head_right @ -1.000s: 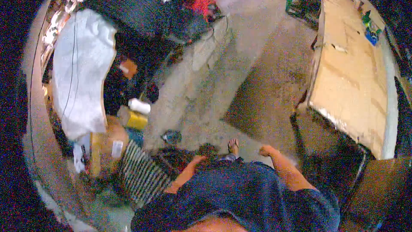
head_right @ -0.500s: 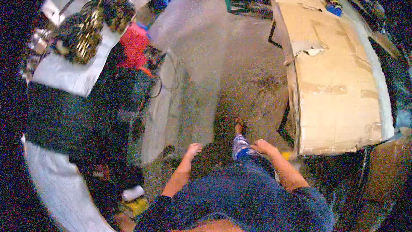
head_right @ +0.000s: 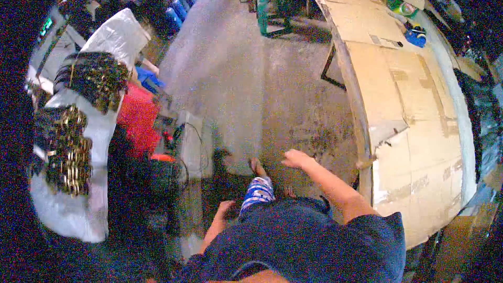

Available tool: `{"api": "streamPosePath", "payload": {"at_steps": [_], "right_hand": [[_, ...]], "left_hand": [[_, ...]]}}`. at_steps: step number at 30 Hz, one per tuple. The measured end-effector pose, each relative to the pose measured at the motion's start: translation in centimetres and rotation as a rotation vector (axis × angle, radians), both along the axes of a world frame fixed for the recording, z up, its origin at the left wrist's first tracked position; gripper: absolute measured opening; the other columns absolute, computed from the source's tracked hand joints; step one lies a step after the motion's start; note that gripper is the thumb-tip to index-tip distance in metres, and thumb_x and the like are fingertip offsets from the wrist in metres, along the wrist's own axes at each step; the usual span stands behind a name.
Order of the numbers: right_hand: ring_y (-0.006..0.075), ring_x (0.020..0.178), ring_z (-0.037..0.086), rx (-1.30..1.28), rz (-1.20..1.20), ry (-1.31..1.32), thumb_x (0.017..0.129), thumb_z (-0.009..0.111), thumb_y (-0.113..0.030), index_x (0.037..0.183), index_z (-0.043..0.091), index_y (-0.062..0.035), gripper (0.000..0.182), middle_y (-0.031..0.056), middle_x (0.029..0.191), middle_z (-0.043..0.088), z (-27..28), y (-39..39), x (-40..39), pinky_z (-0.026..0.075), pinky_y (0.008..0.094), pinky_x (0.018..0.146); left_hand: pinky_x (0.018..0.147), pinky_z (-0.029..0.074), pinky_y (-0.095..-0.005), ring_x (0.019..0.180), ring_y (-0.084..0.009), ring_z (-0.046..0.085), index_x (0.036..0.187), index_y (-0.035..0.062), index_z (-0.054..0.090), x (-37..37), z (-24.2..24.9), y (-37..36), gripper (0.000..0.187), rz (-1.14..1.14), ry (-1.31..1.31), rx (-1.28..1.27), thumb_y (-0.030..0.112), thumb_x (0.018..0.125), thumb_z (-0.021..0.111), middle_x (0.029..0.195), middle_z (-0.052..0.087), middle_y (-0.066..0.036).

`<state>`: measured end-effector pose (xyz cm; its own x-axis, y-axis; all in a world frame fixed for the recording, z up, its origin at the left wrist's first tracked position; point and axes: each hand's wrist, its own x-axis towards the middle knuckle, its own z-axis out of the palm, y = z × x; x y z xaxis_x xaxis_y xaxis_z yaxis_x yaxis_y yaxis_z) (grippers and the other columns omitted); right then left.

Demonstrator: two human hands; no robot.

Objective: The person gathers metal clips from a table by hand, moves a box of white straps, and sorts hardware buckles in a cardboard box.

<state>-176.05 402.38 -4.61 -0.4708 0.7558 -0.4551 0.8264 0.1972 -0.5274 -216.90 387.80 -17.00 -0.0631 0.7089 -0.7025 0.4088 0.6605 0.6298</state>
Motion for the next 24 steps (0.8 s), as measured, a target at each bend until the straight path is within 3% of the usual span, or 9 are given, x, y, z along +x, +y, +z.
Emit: {"api": "streamPosePath", "payload": {"at_steps": [3, 5, 8, 9, 11, 14, 16, 18, 24], "right_hand": [[0.0357, 0.095, 0.054, -0.023, 0.017, 0.006, 0.082, 0.051, -0.033, 0.101, 0.058, -0.0040, 0.035, 0.0205, 0.094, 0.059, 0.5, 6.6, -2.8, 0.043, 0.0417, 0.083], [0.0355, 0.095, 0.054, -0.029, 0.044, 0.056, 0.082, 0.051, -0.033, 0.101, 0.058, -0.0042, 0.035, 0.0196, 0.095, 0.059, 1.0, 10.0, -3.4, 0.043, 0.0421, 0.083], [0.0343, 0.097, 0.054, -0.188, 0.013, -0.021, 0.080, 0.052, -0.036, 0.101, 0.059, -0.0064, 0.037, 0.0162, 0.099, 0.060, 2.9, 14.6, -3.3, 0.043, 0.0427, 0.083], [0.0343, 0.097, 0.054, -0.187, -0.006, -0.022, 0.080, 0.052, -0.036, 0.101, 0.059, -0.0064, 0.037, 0.0162, 0.099, 0.060, 1.8, 15.6, -2.6, 0.043, 0.0427, 0.083], [0.0333, 0.097, 0.055, -0.235, -0.100, -0.044, 0.077, 0.054, -0.038, 0.100, 0.061, -0.0084, 0.038, 0.0158, 0.099, 0.060, -2.5, 18.9, -0.3, 0.044, 0.0428, 0.082], [0.0323, 0.094, 0.057, -0.303, -0.345, -0.200, 0.076, 0.055, -0.039, 0.097, 0.062, -0.0085, 0.038, 0.0152, 0.096, 0.062, -3.2, 23.7, 2.5, 0.045, 0.0428, 0.079], [0.0314, 0.089, 0.059, -0.260, -0.551, -0.179, 0.076, 0.056, -0.038, 0.095, 0.063, -0.0075, 0.036, 0.0154, 0.092, 0.063, -3.1, 25.3, 3.6, 0.046, 0.0412, 0.077], [0.0314, 0.087, 0.059, -0.110, -0.842, 0.179, 0.076, 0.056, -0.035, 0.094, 0.062, -0.0069, 0.034, 0.0162, 0.090, 0.063, -2.0, 27.9, 5.0, 0.047, 0.0394, 0.076], [0.0358, 0.094, 0.054, 0.024, -0.856, 0.056, 0.081, 0.052, -0.036, 0.102, 0.058, -0.0041, 0.039, 0.0205, 0.098, 0.058, -2.7, 33.3, 8.8, 0.042, 0.0417, 0.083]], "left_hand": [[0.056, 0.046, -0.0304, 0.062, -0.0161, 0.058, 0.082, 0.0066, 0.065, -3.2, -2.9, 4.0, 0.025, -0.347, 0.263, -0.114, 0.031, 0.077, 0.059, 0.076, 0.064, -0.005], [0.050, 0.044, -0.0322, 0.059, -0.0174, 0.058, 0.088, 0.0083, 0.064, -6.1, -6.5, 7.9, 0.025, -0.326, -0.126, -0.214, 0.030, 0.079, 0.057, 0.077, 0.064, -0.005], [0.043, 0.040, -0.0320, 0.055, -0.0173, 0.057, 0.091, 0.0083, 0.062, -4.7, 0.1, 16.6, 0.024, -0.052, -0.154, -0.299, 0.029, 0.080, 0.057, 0.077, 0.063, -0.006], [0.039, 0.037, -0.0306, 0.052, -0.0156, 0.055, 0.088, 0.0080, 0.062, -2.4, 4.6, 21.3, 0.021, -0.041, 0.078, -0.396, 0.027, 0.080, 0.058, 0.075, 0.062, -0.005], [0.040, 0.037, -0.0300, 0.050, -0.0150, 0.053, 0.085, 0.0072, 0.063, -2.9, 3.7, 29.6, 0.019, -0.109, 0.013, -0.332, 0.025, 0.079, 0.059, 0.073, 0.061, -0.005], [0.040, 0.039, -0.0290, 0.049, -0.0149, 0.053, 0.077, 0.0043, 0.063, -5.5, -2.4, 41.7, 0.017, -0.573, 0.066, -0.030, 0.021, 0.078, 0.062, 0.066, 0.060, -0.006], [0.042, 0.038, -0.0269, 0.048, -0.0122, 0.050, 0.071, -0.0008, 0.061, -1.8, 2.5, 49.8, 0.018, -0.265, 0.035, -0.132, 0.016, 0.077, 0.060, 0.058, 0.056, -0.003], [0.044, 0.039, -0.0267, 0.048, -0.0112, 0.049, 0.069, -0.0010, 0.059, 0.4, 1.1, 57.8, 0.015, -0.149, -0.013, -0.127, 0.012, 0.077, 0.058, 0.058, 0.054, -0.003], [0.045, 0.038, -0.0252, 0.049, -0.0110, 0.049, 0.067, -0.0003, 0.058, 12.5, -2.0, 74.8, 0.013, -0.291, -0.074, 0.066, 0.008, 0.078, 0.057, 0.058, 0.054, -0.003]]}}
